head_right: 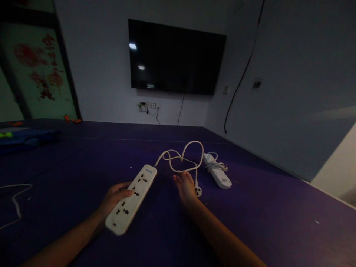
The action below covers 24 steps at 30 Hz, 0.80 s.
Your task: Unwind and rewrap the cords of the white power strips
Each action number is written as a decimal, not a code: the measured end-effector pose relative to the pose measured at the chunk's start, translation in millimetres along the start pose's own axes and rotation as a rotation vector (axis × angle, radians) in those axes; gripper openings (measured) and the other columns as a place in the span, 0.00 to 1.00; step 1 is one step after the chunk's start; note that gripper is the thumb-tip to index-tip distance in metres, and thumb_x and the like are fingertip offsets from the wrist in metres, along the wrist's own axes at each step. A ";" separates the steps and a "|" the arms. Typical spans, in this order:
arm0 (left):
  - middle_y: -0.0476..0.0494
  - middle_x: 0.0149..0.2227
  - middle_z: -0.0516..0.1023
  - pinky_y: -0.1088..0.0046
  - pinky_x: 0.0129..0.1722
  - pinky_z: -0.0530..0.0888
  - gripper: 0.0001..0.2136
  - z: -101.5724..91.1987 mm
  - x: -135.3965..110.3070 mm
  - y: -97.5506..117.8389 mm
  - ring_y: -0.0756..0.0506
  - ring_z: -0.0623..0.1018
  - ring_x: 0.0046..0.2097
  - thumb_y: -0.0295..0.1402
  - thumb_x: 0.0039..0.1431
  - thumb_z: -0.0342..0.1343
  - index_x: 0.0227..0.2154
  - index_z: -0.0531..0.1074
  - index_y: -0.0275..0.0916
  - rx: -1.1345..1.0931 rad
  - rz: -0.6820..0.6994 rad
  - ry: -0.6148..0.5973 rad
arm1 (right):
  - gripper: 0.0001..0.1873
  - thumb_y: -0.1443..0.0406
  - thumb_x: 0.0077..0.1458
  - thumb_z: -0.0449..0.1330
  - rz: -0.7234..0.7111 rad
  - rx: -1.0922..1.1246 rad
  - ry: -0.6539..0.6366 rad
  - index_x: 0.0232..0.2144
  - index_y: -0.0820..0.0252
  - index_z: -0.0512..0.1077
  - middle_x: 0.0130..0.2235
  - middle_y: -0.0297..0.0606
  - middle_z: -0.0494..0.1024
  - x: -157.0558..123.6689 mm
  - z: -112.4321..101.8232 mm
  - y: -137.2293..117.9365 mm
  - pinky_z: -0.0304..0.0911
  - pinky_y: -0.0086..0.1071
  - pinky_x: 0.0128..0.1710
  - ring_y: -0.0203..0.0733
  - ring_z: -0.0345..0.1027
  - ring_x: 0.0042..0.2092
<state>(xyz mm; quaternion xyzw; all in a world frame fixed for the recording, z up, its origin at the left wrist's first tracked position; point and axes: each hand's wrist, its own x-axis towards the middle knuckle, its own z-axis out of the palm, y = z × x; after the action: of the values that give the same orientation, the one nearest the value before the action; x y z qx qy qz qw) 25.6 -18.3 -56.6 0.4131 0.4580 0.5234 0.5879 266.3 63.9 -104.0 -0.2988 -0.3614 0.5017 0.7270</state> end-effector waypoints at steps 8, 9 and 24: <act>0.47 0.22 0.77 0.74 0.21 0.69 0.24 -5.4 3.5 -0.5 0.48 0.74 0.21 0.33 0.38 0.60 0.42 0.72 0.32 0.082 0.102 0.225 | 0.21 0.49 0.41 0.63 0.020 -0.177 -0.011 0.28 0.55 0.60 0.25 0.27 0.66 -17.1 18.0 -3.9 0.64 0.31 0.26 0.36 0.68 0.26; 0.47 0.22 0.77 0.74 0.21 0.69 0.24 -6.3 4.4 -1.2 0.48 0.73 0.21 0.33 0.38 0.60 0.42 0.72 0.31 0.105 0.111 0.249 | 0.22 0.48 0.41 0.63 0.014 -0.200 -0.025 0.28 0.55 0.60 0.26 0.27 0.66 -18.6 20.0 -5.3 0.63 0.30 0.25 0.35 0.68 0.25; 0.44 0.23 0.78 0.73 0.23 0.70 0.19 -18.8 14.1 -3.1 0.45 0.76 0.24 0.37 0.41 0.57 0.37 0.75 0.31 0.411 0.169 0.349 | 0.16 0.50 0.54 0.53 -0.157 -0.573 -0.255 0.32 0.56 0.60 0.21 0.26 0.66 -33.6 27.4 -8.8 0.57 0.27 0.22 0.32 0.62 0.21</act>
<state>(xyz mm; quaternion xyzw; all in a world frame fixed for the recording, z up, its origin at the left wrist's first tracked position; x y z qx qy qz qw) 8.5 -4.5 -65.6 0.4639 0.6127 0.5299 0.3585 240.3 31.3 -89.2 -0.3972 -0.5982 0.3553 0.5985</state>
